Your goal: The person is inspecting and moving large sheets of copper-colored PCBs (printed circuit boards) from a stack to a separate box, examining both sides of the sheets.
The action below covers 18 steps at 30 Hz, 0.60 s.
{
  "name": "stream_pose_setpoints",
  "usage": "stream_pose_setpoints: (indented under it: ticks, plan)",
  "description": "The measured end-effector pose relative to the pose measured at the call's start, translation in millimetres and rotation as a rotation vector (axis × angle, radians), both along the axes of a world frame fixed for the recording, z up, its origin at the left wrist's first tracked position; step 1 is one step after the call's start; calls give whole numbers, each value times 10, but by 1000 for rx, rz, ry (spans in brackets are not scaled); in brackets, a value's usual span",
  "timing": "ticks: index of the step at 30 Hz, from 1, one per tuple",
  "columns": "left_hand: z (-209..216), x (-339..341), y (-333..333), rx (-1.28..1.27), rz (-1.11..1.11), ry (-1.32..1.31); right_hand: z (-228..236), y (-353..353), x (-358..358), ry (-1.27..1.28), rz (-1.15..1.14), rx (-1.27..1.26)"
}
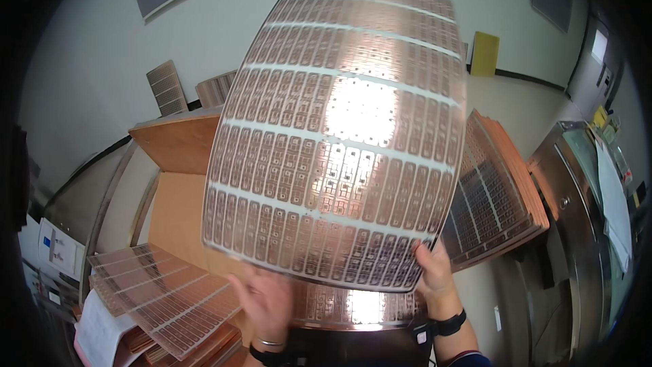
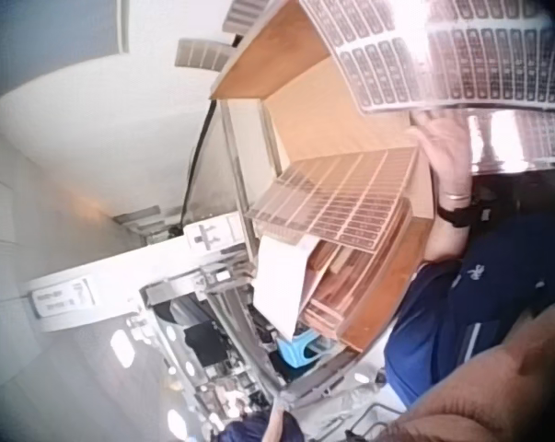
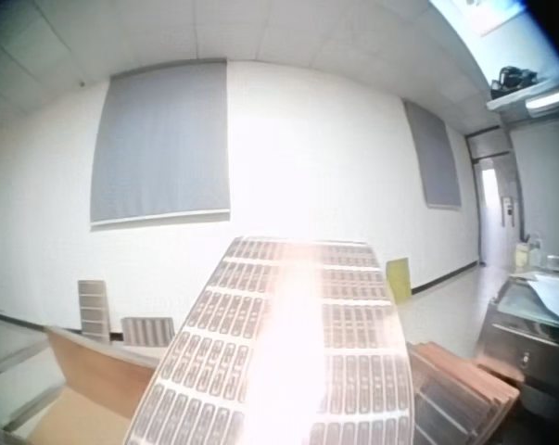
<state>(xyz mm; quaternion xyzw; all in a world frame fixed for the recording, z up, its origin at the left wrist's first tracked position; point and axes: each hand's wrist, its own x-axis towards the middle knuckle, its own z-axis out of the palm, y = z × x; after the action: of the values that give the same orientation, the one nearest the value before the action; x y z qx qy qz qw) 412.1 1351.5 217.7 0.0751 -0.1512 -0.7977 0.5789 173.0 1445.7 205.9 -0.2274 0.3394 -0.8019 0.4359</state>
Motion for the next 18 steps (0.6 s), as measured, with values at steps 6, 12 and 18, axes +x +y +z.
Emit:
stream_pose_setpoints:
  ticks: [6,12,18]
  plan:
    - [20,-39,15,-14,-159,-214,38,120,-56,77,256,18]
    - [1,319,-81,7,11,-272,142,183,-739,22,-74,-201]
    - [-56,427,-87,103,118,-404,-253,324,-785,-116,-45,-179]
